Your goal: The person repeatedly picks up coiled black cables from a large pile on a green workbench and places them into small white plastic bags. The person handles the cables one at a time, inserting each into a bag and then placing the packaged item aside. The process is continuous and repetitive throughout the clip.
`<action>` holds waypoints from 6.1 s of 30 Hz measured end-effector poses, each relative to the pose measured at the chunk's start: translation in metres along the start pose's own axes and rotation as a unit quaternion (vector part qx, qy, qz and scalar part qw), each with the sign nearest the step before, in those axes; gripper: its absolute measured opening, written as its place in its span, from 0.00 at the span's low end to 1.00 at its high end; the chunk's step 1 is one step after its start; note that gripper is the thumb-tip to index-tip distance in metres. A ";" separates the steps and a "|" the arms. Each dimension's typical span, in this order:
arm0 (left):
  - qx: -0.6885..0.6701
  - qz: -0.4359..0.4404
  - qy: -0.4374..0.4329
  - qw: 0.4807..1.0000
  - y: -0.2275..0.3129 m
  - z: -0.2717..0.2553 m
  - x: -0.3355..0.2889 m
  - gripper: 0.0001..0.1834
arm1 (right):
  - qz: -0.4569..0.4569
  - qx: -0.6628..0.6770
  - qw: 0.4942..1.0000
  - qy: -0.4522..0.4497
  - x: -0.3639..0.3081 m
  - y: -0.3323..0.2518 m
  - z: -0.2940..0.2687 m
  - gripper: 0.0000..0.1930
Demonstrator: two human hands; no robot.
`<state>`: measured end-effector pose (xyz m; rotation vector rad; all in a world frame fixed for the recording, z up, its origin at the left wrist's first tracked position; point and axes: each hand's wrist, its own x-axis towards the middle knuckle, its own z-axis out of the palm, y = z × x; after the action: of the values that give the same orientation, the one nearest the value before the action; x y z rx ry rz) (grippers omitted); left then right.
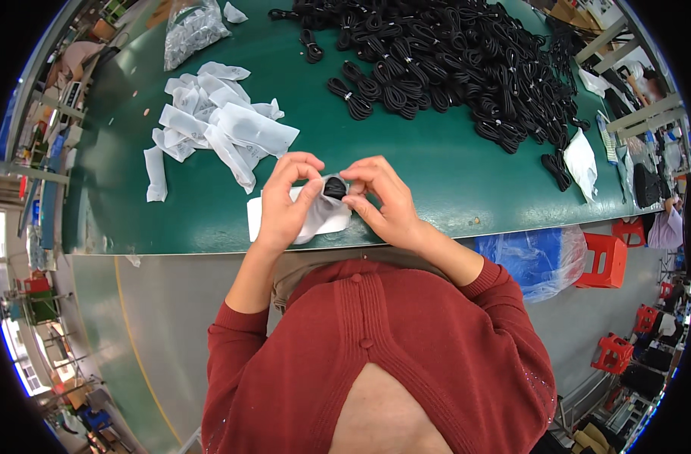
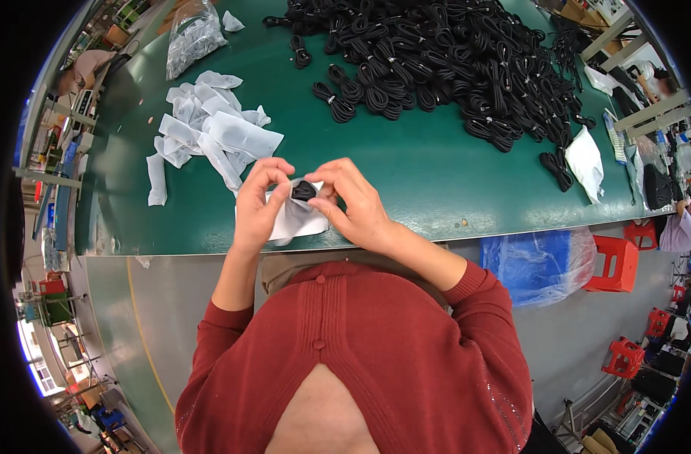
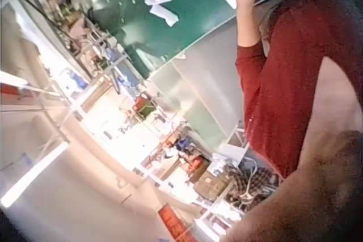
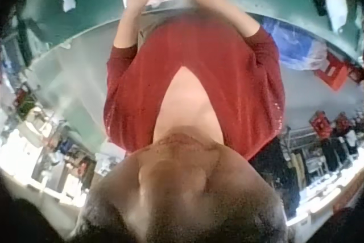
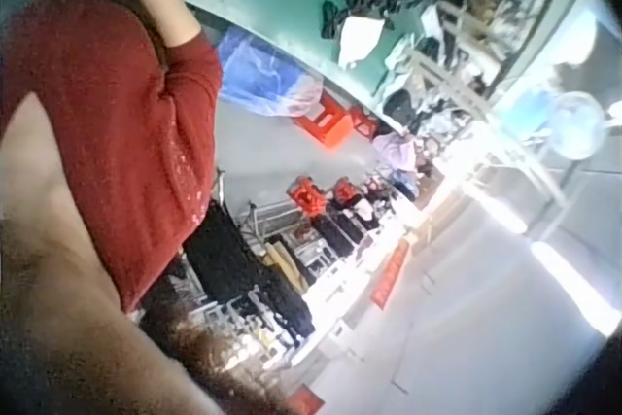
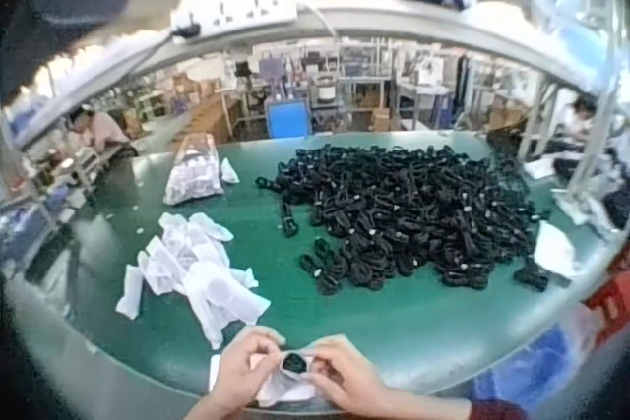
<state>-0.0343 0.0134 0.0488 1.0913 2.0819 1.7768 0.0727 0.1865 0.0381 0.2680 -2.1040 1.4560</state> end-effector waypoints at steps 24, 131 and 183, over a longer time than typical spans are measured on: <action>0.238 0.059 -0.056 0.968 -0.035 0.027 -0.033 0.06 | 0.064 -0.403 0.913 0.000 0.044 0.110 -0.022 0.10; 0.168 0.101 -0.033 0.980 -0.009 0.016 -0.023 0.06 | 0.083 -0.070 0.987 -0.120 -0.037 0.014 -0.026 0.12; 0.051 -0.052 -0.009 0.997 -0.033 0.018 -0.042 0.03 | 0.168 -0.080 0.958 -0.218 -0.046 0.009 -0.046 0.15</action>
<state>-0.0071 0.0004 0.0010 1.0006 2.1968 1.6246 0.1213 0.2247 0.0173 0.1849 -2.7189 1.5041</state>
